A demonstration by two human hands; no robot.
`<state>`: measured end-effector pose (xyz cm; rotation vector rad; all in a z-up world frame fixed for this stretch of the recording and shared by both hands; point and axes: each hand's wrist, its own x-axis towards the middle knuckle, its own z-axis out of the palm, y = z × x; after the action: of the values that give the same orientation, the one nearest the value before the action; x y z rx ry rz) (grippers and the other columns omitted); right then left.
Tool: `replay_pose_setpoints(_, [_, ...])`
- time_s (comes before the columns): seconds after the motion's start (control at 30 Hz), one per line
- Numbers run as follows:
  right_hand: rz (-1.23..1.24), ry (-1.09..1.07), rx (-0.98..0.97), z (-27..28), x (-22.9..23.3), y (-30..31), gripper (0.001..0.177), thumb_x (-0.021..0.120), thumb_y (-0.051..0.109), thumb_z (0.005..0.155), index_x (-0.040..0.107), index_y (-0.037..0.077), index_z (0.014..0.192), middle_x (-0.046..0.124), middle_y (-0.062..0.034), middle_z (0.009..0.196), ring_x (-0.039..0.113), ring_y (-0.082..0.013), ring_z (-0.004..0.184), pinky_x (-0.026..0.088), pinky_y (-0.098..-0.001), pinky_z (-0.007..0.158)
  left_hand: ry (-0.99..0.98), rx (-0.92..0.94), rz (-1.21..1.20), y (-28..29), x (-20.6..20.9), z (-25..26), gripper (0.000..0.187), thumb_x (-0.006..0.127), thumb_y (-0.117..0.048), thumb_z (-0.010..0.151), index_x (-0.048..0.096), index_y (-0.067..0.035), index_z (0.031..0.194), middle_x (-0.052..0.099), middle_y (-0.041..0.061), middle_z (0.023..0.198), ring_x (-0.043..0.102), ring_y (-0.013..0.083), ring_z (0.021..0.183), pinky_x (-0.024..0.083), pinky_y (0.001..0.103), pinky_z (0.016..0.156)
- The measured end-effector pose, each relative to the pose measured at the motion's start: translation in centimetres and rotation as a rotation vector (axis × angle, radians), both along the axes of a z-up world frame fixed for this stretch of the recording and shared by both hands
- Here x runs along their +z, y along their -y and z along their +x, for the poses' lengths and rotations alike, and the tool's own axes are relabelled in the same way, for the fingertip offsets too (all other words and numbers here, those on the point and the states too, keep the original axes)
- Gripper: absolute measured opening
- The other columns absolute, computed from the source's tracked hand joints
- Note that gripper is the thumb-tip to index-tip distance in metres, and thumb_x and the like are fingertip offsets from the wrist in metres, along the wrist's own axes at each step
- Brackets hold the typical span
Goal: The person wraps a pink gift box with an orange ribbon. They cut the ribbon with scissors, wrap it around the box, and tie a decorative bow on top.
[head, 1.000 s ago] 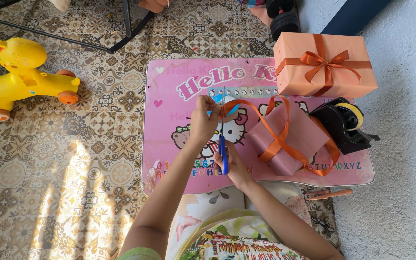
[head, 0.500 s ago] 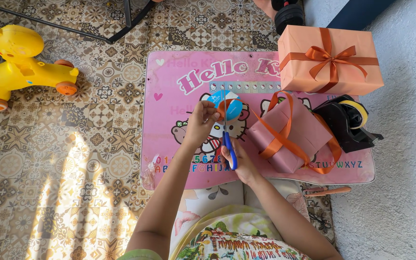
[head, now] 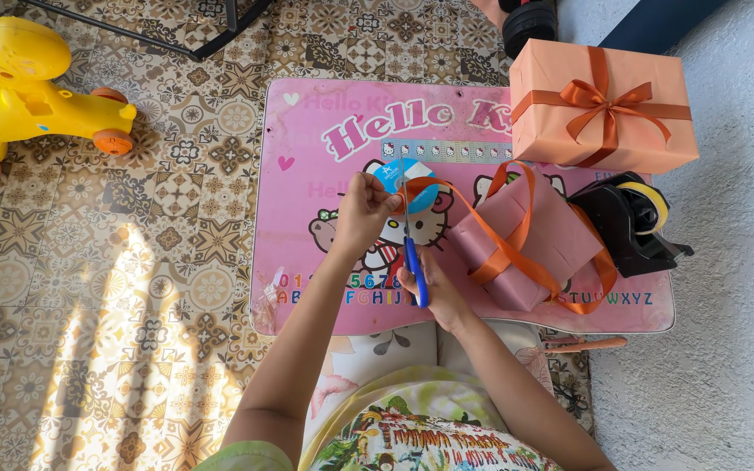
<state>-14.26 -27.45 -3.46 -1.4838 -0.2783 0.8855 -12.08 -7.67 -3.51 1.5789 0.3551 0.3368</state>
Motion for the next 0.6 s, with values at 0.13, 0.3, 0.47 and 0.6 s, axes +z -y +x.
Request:
replay_pose_setpoints(0.13, [-0.032, 0.018, -0.009, 0.0, -0.3, 0.0, 0.071, 0.072, 0.053, 0.087, 0.049, 0.006, 0.135, 0.050, -0.0013, 0.084, 0.048, -0.0091, 0.067, 0.045, -0.0256, 0.061, -0.054, 0.002, 0.057, -0.5, -0.5, 0.0, 0.031, 0.078, -0.009, 0.089, 0.049, -0.003, 0.100, 0.072, 0.010, 0.087, 0.071, 0.0124, 0.079, 0.057, 0.026, 0.071])
replay_pose_setpoints(0.3, [0.018, -0.034, -0.036, 0.0, -1.4, 0.3, 0.070, 0.074, 0.052, 0.085, 0.049, 0.008, 0.133, 0.052, 0.0027, 0.087, 0.049, -0.0063, 0.067, 0.046, -0.0245, 0.059, -0.067, -0.001, 0.092, -0.6, -0.9, 0.2, 0.031, 0.079, -0.010, 0.088, 0.052, -0.003, 0.100, 0.070, 0.008, 0.083, 0.067, 0.0104, 0.075, 0.056, 0.026, 0.069])
replay_pose_setpoints(0.47, [-0.023, -0.034, -0.073, -0.3, -2.4, 0.2, 0.063, 0.076, 0.046, 0.086, 0.054, 0.005, 0.130, 0.049, 0.0005, 0.082, 0.044, -0.0067, 0.061, 0.040, -0.0246, 0.051, -0.078, 0.006, 0.078, -0.6, -1.1, 0.2, 0.031, 0.080, -0.011, 0.088, 0.052, -0.003, 0.099, 0.070, 0.008, 0.083, 0.067, 0.0108, 0.075, 0.056, 0.026, 0.068])
replay_pose_setpoints(0.6, [-0.031, 0.023, -0.047, -0.1, -1.9, 0.3, 0.062, 0.072, 0.047, 0.090, 0.054, 0.004, 0.131, 0.050, 0.0004, 0.084, 0.048, -0.0077, 0.061, 0.044, -0.0246, 0.053, -0.051, 0.000, 0.096, -0.5, -1.0, 0.2, 0.031, 0.079, -0.011, 0.088, 0.052, -0.003, 0.099, 0.071, 0.007, 0.083, 0.068, 0.0106, 0.076, 0.056, 0.026, 0.070])
